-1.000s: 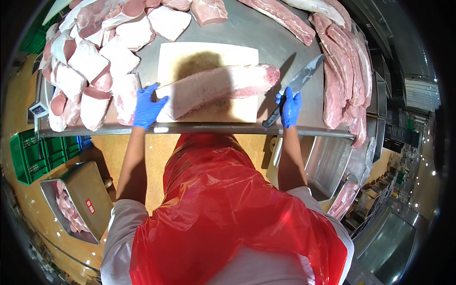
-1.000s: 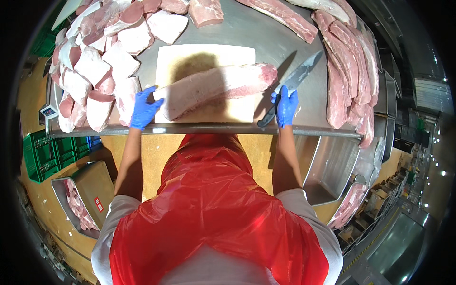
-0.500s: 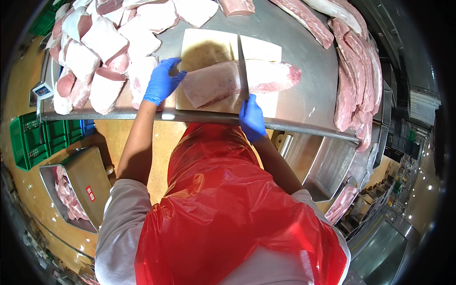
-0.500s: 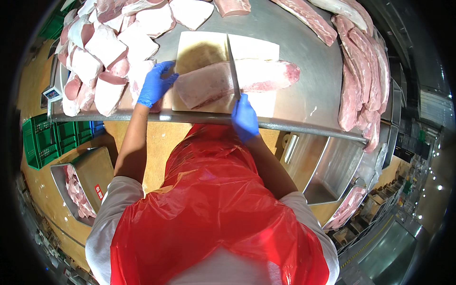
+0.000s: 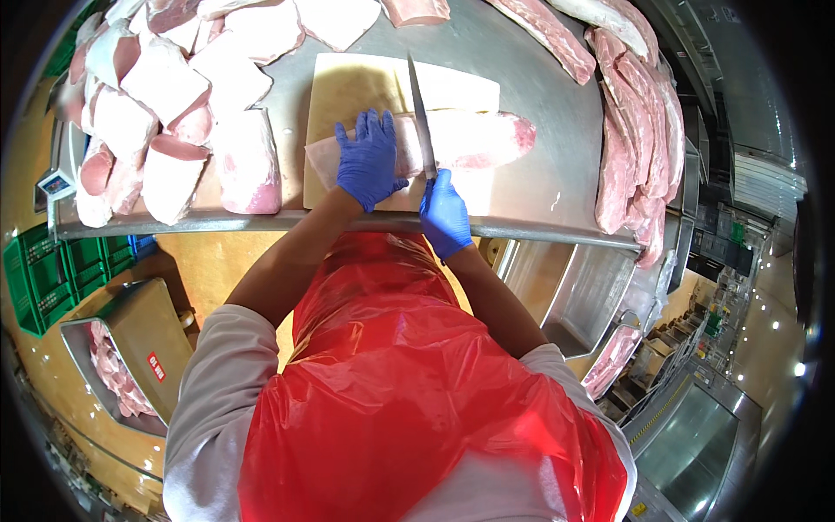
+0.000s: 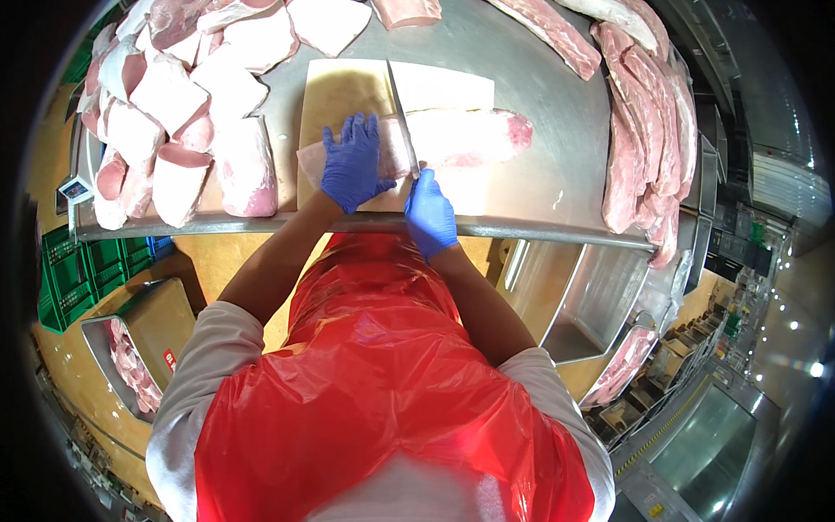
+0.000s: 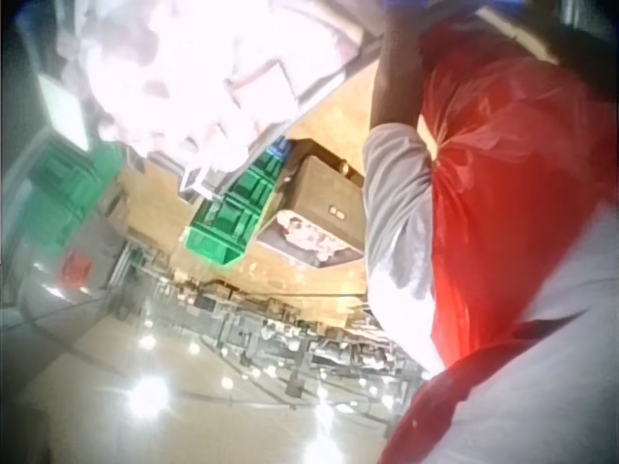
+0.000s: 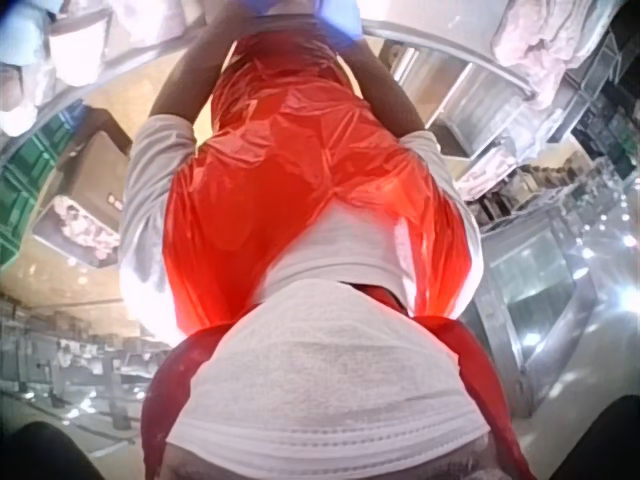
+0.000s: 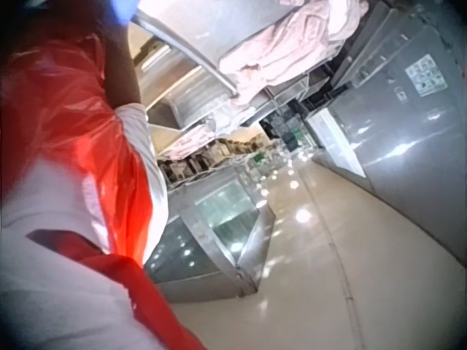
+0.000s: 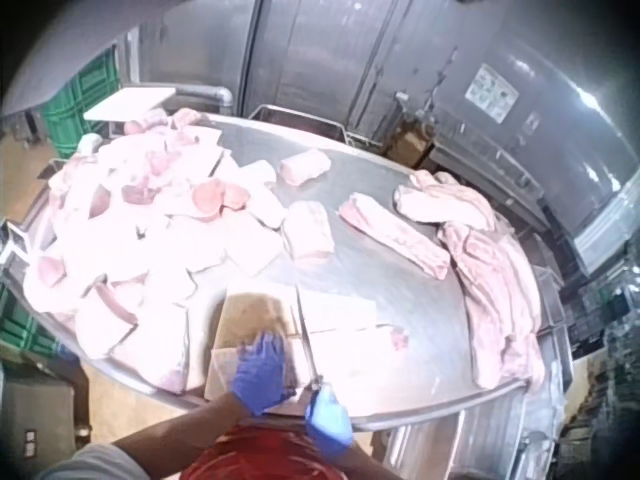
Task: The person repeatedly picks up large pieces of raw pork belly, places them on a cutting board, and slices them into smaller portions using a knife. The cut pieces are stacked on the table and occasionally moved into a nearby metal bin.
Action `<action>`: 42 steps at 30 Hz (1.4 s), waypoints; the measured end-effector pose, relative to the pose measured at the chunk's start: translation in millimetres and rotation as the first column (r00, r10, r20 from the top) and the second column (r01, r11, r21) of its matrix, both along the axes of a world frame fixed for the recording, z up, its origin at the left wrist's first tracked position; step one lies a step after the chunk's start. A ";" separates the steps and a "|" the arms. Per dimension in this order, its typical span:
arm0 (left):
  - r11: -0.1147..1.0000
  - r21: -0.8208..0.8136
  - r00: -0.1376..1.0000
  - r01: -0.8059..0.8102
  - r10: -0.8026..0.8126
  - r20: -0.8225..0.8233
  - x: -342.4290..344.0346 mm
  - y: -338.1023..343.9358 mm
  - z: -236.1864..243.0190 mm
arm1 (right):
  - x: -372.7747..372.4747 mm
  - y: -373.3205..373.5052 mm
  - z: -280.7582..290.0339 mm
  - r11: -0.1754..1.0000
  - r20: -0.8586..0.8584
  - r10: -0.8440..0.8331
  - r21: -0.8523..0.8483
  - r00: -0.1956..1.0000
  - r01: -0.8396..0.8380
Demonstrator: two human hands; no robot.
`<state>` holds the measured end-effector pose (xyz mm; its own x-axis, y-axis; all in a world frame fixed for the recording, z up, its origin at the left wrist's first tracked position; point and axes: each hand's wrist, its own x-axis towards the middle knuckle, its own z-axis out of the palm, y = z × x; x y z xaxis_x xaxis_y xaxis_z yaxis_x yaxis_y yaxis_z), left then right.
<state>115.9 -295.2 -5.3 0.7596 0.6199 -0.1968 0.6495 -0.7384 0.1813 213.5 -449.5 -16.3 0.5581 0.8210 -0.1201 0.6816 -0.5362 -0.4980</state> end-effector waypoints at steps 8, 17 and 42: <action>0.999 -0.022 0.999 -0.041 0.042 0.030 3.3 2.3 -6.0 | -3.1 -74.5 3.7 0.980 -0.073 0.069 -0.181 0.995 -0.081; 0.977 0.178 0.991 -0.116 0.101 0.089 12.9 -9.8 -16.4 | 30.5 53.9 -2.3 0.976 -0.159 0.129 -0.155 0.979 -0.154; 0.953 0.228 0.890 -0.201 0.080 0.449 41.3 176.5 48.9 | 86.9 -159.2 3.1 0.961 0.242 -0.267 0.146 0.933 0.237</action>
<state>157.2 -118.8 43.6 0.6322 0.7091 0.3123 0.6522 -0.7046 0.2796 300.4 -608.7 -13.2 0.7476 0.6493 0.1397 0.6440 -0.6574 -0.3911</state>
